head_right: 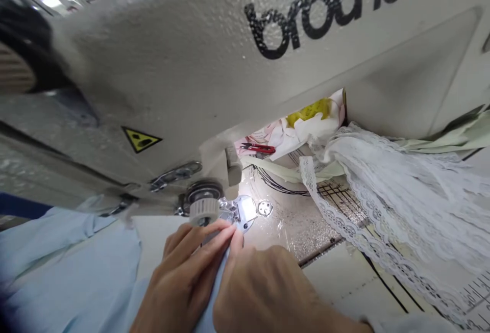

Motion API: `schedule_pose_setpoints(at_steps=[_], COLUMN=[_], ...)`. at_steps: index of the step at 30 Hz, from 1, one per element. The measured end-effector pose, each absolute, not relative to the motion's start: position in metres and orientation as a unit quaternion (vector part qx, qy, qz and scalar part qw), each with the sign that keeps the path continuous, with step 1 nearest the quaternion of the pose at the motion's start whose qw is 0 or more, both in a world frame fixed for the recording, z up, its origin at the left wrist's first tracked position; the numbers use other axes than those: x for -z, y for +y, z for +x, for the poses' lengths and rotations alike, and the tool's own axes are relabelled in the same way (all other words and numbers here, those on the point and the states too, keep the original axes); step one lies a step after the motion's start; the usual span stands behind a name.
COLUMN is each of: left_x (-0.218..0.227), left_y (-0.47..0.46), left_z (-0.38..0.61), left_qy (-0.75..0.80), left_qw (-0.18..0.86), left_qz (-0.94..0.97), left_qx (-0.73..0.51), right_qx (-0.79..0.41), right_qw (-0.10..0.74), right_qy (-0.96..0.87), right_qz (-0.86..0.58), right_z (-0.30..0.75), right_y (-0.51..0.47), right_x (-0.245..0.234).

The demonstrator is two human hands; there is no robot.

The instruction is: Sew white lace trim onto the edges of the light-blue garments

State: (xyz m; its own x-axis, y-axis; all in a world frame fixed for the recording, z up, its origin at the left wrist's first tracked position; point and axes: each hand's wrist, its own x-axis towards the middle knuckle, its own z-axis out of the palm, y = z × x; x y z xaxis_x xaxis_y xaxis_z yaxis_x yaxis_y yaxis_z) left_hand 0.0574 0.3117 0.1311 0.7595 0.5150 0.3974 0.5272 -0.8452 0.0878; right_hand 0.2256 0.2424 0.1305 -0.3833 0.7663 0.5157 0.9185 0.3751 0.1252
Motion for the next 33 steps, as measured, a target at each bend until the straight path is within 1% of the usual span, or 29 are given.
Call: schedule_pose_setpoints(at_steps=[6, 11, 16, 20, 23, 25, 28, 31, 33], left_x=[-0.135, -0.131, -0.139, -0.143, -0.137, -0.133, -0.130, -0.127, -0.124], left_y=[0.329, 0.338, 0.331, 0.311, 0.303, 0.303, 0.307, 0.313, 0.317], left_z=[0.057, 0.057, 0.060, 0.059, 0.055, 0.053, 0.049, 0.046, 0.044], left_qy=[-0.252, -0.250, -0.265, -0.290, -0.303, -0.292, -0.258, -0.234, -0.209], left_qw=[0.017, 0.038, 0.045, -0.011, -0.031, -0.026, -0.007, 0.028, 0.055], left_qz=[-0.943, -0.938, -0.942, -0.939, -0.933, -0.937, -0.948, -0.952, -0.956], left_qx=[0.216, 0.238, 0.202, 0.185, 0.193, 0.192, 0.188, 0.195, 0.197], right_qx=[0.186, 0.148, 0.179, 0.208, 0.212, 0.208, 0.205, 0.195, 0.170], right_qw=[0.203, 0.176, 0.200, 0.226, 0.216, 0.209, 0.220, 0.235, 0.230], right_qy=[-0.801, -0.803, -0.791, -0.784, -0.786, -0.791, -0.787, -0.775, -0.774], right_qz=[-0.532, -0.550, -0.549, -0.539, -0.538, -0.537, -0.539, -0.553, -0.565], right_z=[0.216, 0.212, 0.214, 0.221, 0.227, 0.228, 0.226, 0.222, 0.225], right_y=[0.249, 0.251, 0.249, 0.241, 0.235, 0.232, 0.232, 0.231, 0.226], right_x=[-0.123, -0.124, -0.124, -0.123, -0.125, -0.126, -0.124, -0.117, -0.113])
